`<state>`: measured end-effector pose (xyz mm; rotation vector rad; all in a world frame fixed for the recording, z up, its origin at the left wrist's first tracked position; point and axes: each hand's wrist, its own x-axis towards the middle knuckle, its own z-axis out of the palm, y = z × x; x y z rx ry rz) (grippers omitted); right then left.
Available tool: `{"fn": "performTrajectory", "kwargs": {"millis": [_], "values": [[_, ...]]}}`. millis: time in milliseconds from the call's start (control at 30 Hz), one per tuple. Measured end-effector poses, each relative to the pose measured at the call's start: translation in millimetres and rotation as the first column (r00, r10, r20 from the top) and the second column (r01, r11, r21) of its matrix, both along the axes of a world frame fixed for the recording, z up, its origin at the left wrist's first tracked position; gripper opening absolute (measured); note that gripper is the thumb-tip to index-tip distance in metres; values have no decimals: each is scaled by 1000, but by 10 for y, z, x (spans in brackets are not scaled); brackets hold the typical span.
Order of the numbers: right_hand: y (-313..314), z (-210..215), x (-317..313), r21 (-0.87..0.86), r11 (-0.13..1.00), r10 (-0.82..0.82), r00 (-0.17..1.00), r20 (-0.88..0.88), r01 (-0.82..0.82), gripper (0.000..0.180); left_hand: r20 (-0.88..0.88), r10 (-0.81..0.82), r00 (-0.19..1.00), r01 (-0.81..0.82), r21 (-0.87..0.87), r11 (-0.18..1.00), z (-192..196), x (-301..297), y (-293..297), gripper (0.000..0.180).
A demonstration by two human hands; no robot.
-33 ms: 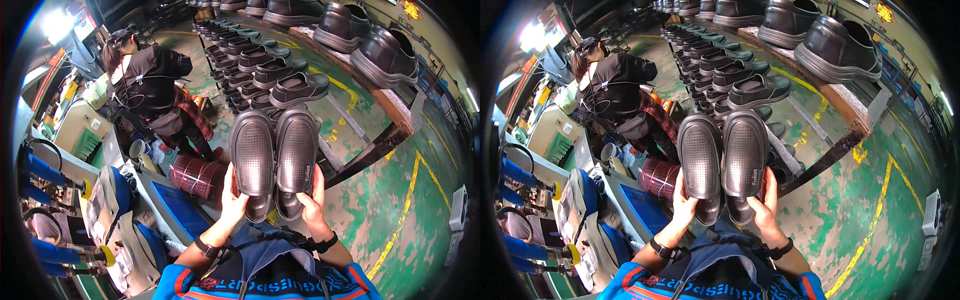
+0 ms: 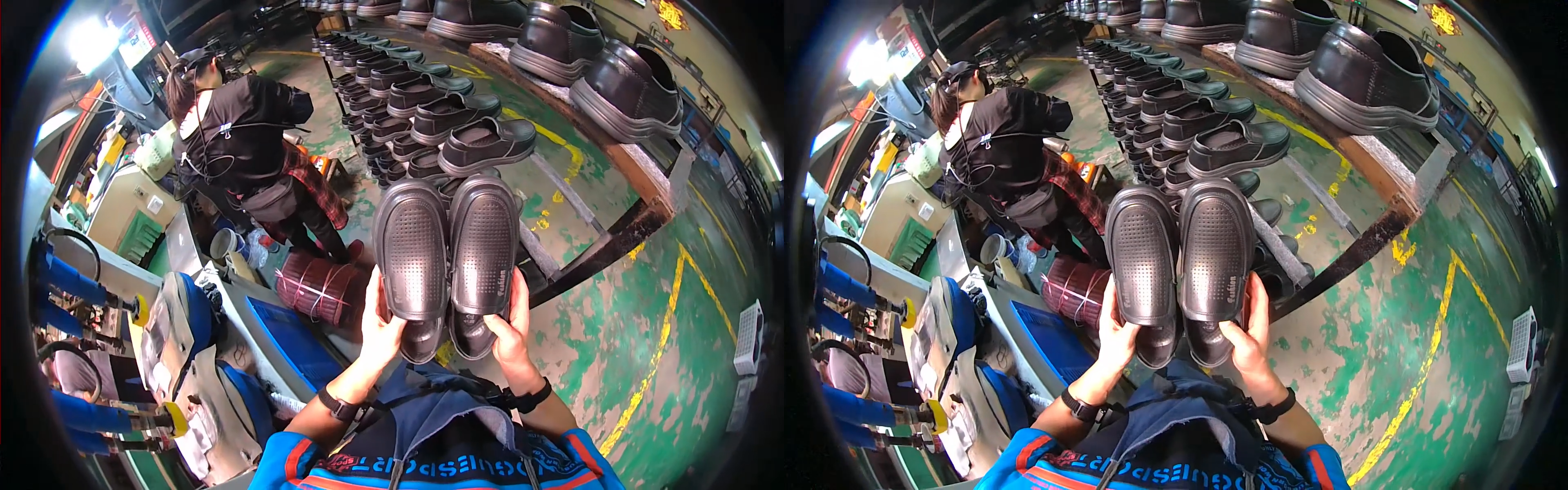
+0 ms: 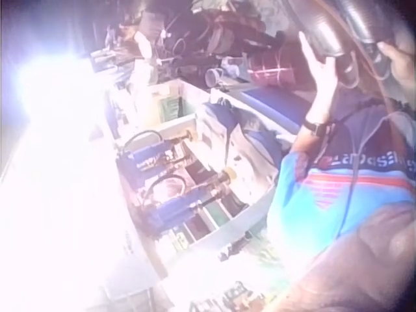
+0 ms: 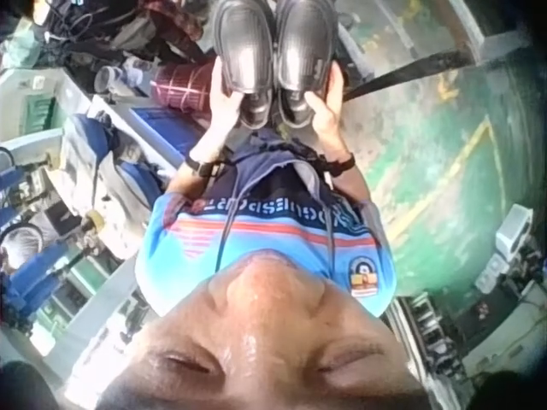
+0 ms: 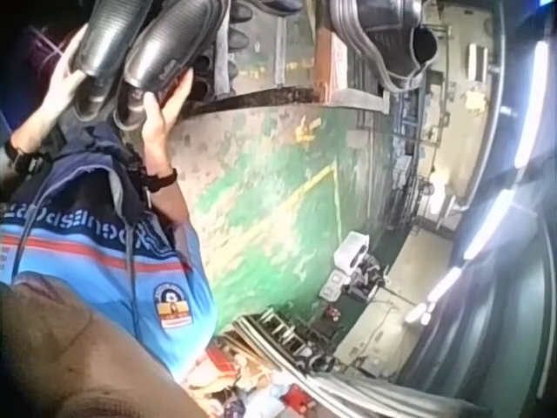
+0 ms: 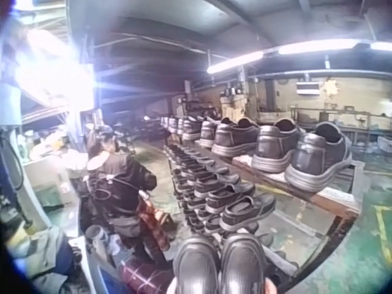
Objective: Inspecting finished shoes on a rack and then walking across a factory floor to a collection station.
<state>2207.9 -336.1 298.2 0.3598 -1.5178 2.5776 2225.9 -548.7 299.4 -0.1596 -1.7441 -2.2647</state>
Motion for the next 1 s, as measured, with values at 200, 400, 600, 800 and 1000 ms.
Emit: {"fn": "performTrajectory", "kwargs": {"millis": [200,400,600,800,1000], "values": [[45,-15,8,21,999,-39,999,3,39,85,27,-3,1000,3,-3,1000,-86,-42,26,81],[100,87,59,30,999,-37,999,-26,37,85,18,-28,999,28,0,1000,-154,-50,21,80],[101,108,102,80,997,-15,1000,-21,17,90,44,-29,999,28,31,999,-248,34,-69,85],[5,67,140,133,991,-20,996,-91,32,90,-16,24,1000,-23,55,998,-185,70,-71,83],[-55,-140,194,100,994,-21,983,-181,40,92,125,37,991,-44,54,998,-686,91,-377,75]]}}
